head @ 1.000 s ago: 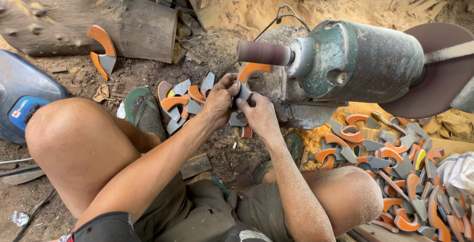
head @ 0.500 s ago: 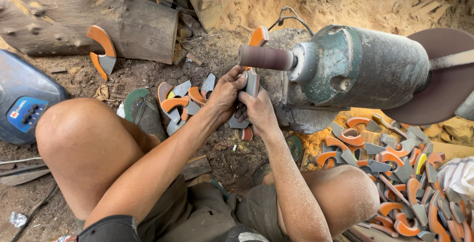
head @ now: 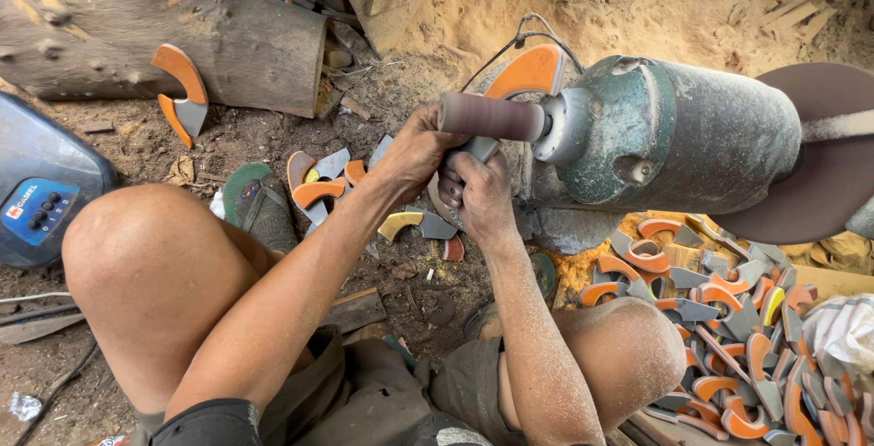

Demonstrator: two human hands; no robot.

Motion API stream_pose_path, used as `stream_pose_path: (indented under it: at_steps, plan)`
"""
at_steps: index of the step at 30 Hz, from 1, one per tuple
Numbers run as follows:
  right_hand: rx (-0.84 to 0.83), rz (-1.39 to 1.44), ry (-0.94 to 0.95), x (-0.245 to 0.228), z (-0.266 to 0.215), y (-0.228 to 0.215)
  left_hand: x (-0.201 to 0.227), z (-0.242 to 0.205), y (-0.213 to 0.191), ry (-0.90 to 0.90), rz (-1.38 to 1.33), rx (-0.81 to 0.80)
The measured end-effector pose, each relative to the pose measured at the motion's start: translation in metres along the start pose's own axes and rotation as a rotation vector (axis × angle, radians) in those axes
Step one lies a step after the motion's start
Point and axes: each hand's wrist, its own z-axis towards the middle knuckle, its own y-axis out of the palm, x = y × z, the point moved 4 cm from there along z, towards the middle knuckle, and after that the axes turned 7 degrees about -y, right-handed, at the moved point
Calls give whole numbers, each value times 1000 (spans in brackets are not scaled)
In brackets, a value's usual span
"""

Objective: The person sits on the ground and uses a bench grinder to smooth the edges of small, curved wooden pieces. They hold each piece with both hands against the rotating grinding wheel, turning it to work different sides, then set it aside and pick up another.

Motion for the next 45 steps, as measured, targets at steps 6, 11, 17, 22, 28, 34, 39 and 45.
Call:
stream_pose_path:
  at_steps: [6,11,17,22,28,34,39,45]
  plan:
    - [-33,45,-66,3,7,4,17,4,2,44,43,-17]
    - [-28,54,-89,3,11,2,25,6,5,49,91,-39]
    - [-13,51,-63,0,13,2,27,8,6,53,101,-29]
    - [-17,50,-54,-2,12,4,28,6,8,73,82,-56]
    - [-21,46,-49,-1,12,3,24,8,6,111,84,-44]
    - [-44,-21,-41,3,2,-5,-3,7,1,82,-4,10]
    - [60,-186,56,5,-4,-9,-29,5,-3,-5,-187,-26]
    - [92,-881,-193,-23,-5,-4,-36,7,2,-47,-333,-98]
